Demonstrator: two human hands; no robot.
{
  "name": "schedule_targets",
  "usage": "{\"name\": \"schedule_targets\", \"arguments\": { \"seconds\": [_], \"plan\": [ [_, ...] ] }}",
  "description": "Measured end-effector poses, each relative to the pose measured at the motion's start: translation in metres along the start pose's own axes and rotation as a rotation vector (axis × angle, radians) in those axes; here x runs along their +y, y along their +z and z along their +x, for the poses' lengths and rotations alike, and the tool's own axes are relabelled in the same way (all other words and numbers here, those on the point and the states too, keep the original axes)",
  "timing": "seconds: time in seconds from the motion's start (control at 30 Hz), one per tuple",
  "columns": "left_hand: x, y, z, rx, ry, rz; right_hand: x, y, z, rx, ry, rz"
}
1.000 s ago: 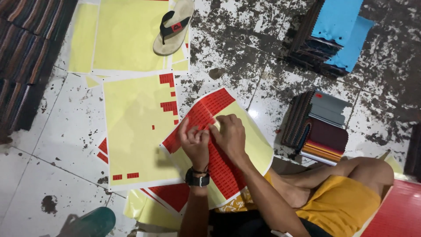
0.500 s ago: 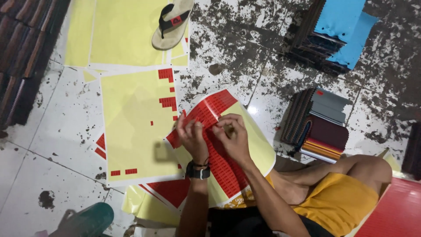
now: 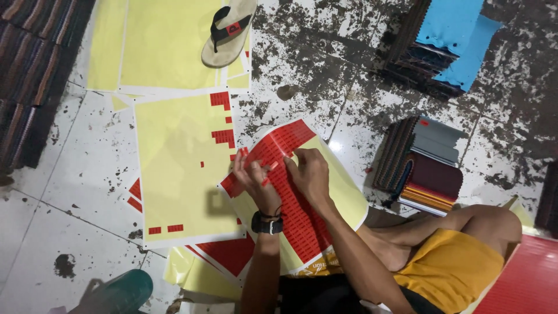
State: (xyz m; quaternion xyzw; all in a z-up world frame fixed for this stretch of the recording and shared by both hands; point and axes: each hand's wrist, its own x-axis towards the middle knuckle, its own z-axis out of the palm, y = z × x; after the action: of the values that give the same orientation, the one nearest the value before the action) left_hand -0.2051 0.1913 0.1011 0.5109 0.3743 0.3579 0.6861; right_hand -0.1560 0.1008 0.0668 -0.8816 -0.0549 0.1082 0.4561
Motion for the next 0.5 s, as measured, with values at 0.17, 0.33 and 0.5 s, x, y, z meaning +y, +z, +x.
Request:
{"name": "schedule_targets", "arguments": {
  "seconds": [0.17, 0.33, 0.5],
  "plan": [
    [-0.014, -0.004, -0.001, -0.017, -0.023, -0.05, 0.001, 0.006, -0.001, 0.063, 0.048, -0.038],
    [-0.015, 0.002, -0.001, -0.023, -0.022, -0.037, 0.0, 0.008, 0.001, 0.097, 0.038, -0.032],
    [-0.025, -0.003, -0.002, -0.035, -0.022, -0.049, 0.003, 0.005, 0.006, 0.044, 0.114, 0.016]
  ]
}}
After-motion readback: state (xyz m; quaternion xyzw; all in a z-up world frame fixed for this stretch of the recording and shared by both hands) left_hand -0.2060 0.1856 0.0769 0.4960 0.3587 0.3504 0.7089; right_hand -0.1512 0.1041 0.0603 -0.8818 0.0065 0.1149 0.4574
